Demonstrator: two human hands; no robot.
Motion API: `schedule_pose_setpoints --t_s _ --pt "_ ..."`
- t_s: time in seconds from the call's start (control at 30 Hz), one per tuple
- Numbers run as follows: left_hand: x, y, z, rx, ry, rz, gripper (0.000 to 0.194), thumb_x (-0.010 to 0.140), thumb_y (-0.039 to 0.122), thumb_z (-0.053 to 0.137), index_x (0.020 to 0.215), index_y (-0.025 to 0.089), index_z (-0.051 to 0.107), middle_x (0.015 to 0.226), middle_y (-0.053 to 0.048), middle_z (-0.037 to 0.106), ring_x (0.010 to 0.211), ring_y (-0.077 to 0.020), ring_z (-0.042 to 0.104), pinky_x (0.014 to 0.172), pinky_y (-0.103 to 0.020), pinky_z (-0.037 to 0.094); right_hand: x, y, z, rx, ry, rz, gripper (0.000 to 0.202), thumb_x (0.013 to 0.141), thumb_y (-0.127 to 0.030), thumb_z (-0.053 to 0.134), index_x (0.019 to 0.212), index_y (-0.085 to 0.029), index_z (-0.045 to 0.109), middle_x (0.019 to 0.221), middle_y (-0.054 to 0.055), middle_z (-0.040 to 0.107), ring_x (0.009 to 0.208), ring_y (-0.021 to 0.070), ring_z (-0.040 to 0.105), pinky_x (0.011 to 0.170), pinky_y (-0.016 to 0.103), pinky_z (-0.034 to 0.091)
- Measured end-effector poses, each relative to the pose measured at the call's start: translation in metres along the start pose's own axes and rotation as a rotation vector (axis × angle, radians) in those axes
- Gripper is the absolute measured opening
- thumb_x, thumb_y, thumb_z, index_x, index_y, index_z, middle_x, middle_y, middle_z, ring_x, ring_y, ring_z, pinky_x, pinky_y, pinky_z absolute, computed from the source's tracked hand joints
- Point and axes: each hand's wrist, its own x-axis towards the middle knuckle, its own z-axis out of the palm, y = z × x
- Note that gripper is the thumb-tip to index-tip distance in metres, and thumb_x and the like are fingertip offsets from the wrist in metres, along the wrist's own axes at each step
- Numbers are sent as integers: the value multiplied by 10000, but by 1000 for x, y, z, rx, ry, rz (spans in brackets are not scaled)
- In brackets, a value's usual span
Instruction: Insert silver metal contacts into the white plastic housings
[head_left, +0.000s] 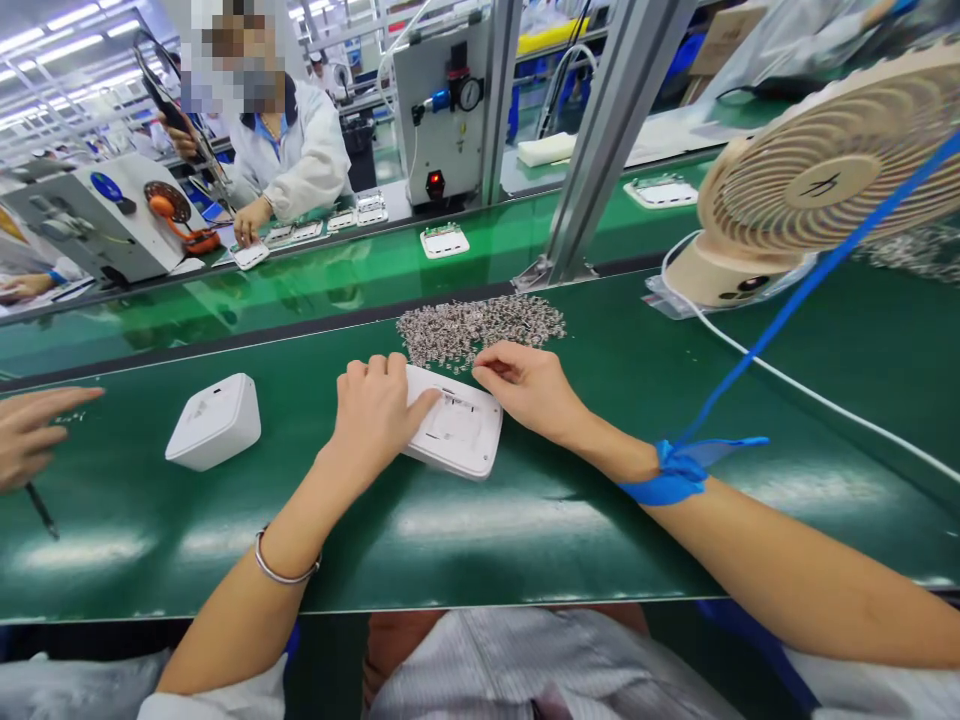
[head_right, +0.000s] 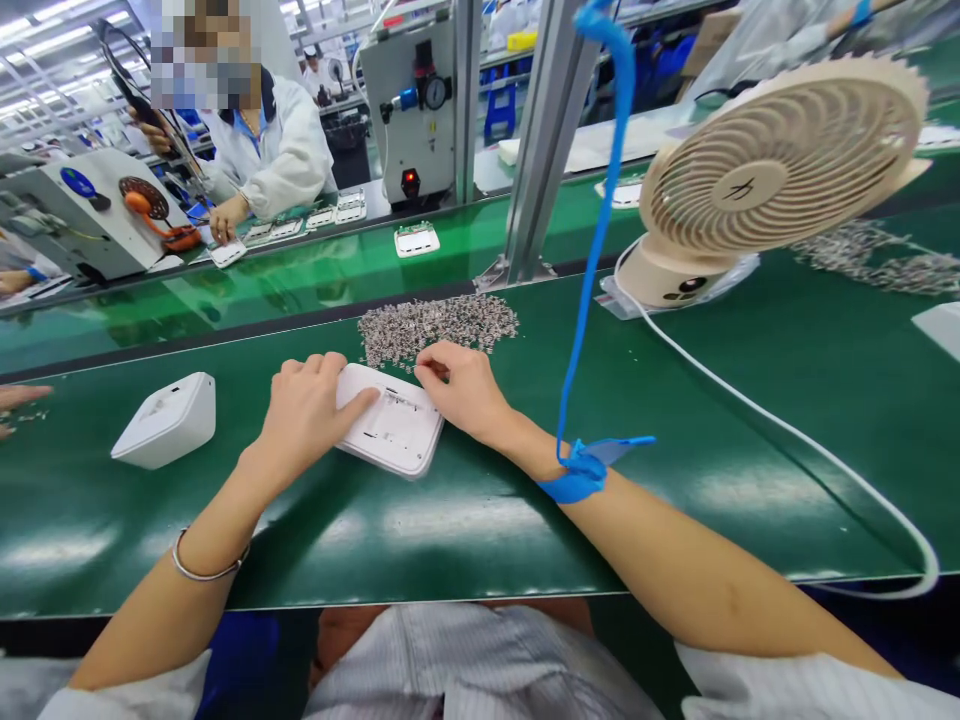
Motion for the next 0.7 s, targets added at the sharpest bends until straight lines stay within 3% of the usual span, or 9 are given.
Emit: schedule_pose_setpoints --t_s 0.07,0.13,0.3,0.4,0.57,0.7 --pt "-3 6 8 2 27 101 489 833 480 495 1227 191 487 1319 -116 477 1114 -318 439 882 -421 371 -1 -6 -2 -41 -49 -30 106 744 -177 515 668 -185 588 640 -3 569 592 115 512 592 255 420" --pt "-6 9 15 6 49 179 486 825 492 510 1249 256 482 1364 -64 447 1124 -308 425 885 -417 374 -2 -11 -3 -63 -87 -33 106 736 -171 519 652 -182 583 616 -13 552 563 103 482 568 246 399" --pt "-11 12 23 59 171 100 379 875 412 425 999 114 624 1033 -172 606 957 -323 510 790 -450 394 -3 -12 -4 -43 -136 32 96 720 -168 518 626 -179 533 580 -25 538 539 99 486 540 234 402" --pt "-16 15 24 83 244 83 389 890 389 392 952 91 633 1016 -184 610 968 -320 519 824 -457 378 -5 -13 -4 -16 -162 40 111 735 -167 497 634 -181 541 595 -14 558 556 107 512 548 237 425" --pt "-36 28 29 151 412 237 412 917 377 353 953 82 640 957 -157 647 896 -284 576 764 -404 417 -10 -17 -2 12 -218 -22 144 742 -123 480 652 -174 580 723 27 604 665 129 557 613 256 467" --pt "-57 43 38 243 407 334 430 904 341 401 1053 2 619 1032 -190 650 914 -285 606 753 -368 460 -12 -19 1 -64 -227 -96 167 732 -89 501 627 -166 605 834 51 590 701 119 555 620 249 461"
